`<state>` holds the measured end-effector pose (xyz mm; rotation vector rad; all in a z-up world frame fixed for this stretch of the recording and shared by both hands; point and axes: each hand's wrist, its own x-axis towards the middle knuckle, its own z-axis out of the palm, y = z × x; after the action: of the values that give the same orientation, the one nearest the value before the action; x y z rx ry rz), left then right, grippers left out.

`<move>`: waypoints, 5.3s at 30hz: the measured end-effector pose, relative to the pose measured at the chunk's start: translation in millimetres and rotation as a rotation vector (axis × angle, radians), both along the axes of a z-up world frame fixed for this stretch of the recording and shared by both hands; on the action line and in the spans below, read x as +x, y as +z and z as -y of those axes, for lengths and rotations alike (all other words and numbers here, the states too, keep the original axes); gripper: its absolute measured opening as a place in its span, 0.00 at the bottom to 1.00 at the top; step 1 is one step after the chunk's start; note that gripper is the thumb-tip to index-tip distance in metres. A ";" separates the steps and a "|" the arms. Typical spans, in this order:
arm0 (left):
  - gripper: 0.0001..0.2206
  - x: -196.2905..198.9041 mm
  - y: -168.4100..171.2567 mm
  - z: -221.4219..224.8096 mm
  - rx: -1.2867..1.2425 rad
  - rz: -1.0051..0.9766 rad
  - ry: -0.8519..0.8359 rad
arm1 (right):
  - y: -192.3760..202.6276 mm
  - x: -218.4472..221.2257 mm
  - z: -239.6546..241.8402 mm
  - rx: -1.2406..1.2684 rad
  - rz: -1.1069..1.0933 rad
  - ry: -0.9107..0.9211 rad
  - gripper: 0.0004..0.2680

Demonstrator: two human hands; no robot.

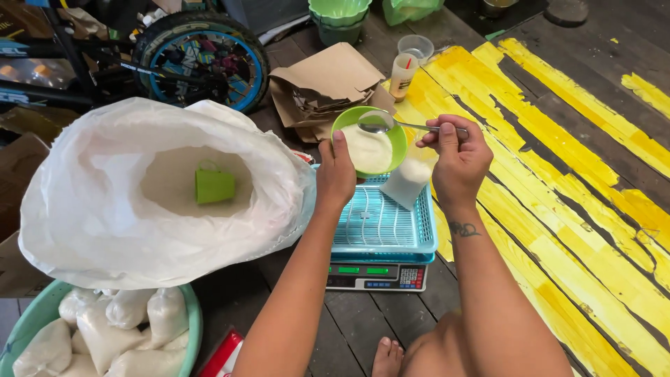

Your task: Packaging sugar from a large sack into smaller plastic bags using a scoop, spoon, and digital scale.

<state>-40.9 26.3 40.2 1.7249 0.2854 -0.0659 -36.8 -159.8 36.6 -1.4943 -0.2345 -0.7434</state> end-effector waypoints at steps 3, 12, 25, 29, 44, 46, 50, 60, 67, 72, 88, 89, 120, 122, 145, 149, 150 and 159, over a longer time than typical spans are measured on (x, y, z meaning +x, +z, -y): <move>0.41 -6.5 14.1 -2.3 0.079 -0.065 -0.023 | -6.8 4.6 -1.2 0.086 -0.021 -0.013 0.05; 0.36 7.0 -12.0 8.5 -0.081 -0.088 0.023 | -18.3 3.4 -13.9 0.149 -0.283 -0.067 0.06; 0.37 19.3 -42.4 19.6 -0.044 -0.100 -0.008 | -10.9 8.1 3.7 0.373 -0.392 -0.199 0.08; 0.37 25.0 -56.6 25.0 -0.022 -0.135 -0.009 | -17.9 10.8 10.5 0.403 -0.416 -0.223 0.07; 0.36 22.8 -52.8 40.5 -0.008 -0.129 -0.022 | -15.9 0.9 22.5 0.308 -0.485 -0.258 0.09; 0.37 23.9 -54.8 41.6 -0.006 -0.135 -0.022 | -17.3 3.1 23.8 0.329 -0.482 -0.261 0.08; 0.36 26.0 -63.1 44.4 0.002 -0.140 -0.021 | -19.4 5.2 26.1 0.390 -0.438 -0.276 0.08; 0.36 30.9 -90.5 33.5 0.029 -0.152 0.014 | -34.4 11.9 62.4 0.395 -0.337 -0.421 0.06; 0.36 27.7 -77.2 20.6 0.016 -0.144 0.048 | -57.2 13.8 74.8 0.309 -0.381 -0.517 0.06; 0.36 25.8 -58.4 14.6 -0.080 -0.115 0.094 | -65.8 17.1 67.7 0.225 -0.424 -0.477 0.07; 0.36 18.1 -29.0 -0.7 -0.079 -0.088 0.115 | -60.6 17.4 60.9 -0.292 -0.321 -0.465 0.05; 0.36 16.4 -26.5 -1.1 -0.075 -0.082 0.108 | -51.6 14.5 59.7 -0.213 -0.251 -0.515 0.06; 0.38 -2.0 -14.4 7.2 -0.106 -0.077 -0.025 | 6.0 -18.5 0.9 -0.424 0.028 -0.092 0.05; 0.38 -2.1 -14.5 6.6 -0.110 -0.073 -0.026 | 14.8 -19.7 0.7 -0.402 0.052 -0.059 0.05; 0.37 -1.9 -10.2 9.7 -0.108 -0.059 -0.023 | -3.1 -7.3 -0.1 0.135 -0.216 -0.137 0.07; 0.37 0.1 -12.2 10.6 -0.106 -0.046 -0.031 | -0.5 -8.1 2.2 0.119 -0.222 -0.171 0.07; 0.37 0.2 -12.5 10.4 -0.103 -0.045 -0.032 | -0.5 -8.4 2.6 0.124 -0.215 -0.180 0.07; 0.37 5.0 -23.8 11.6 -0.069 -0.032 -0.045 | -0.6 -9.9 8.6 0.090 -0.259 -0.188 0.08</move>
<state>-35.9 14.7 16.4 1.6630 0.2650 -0.1353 -46.8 -168.4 36.0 -1.5220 0.1354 -0.6909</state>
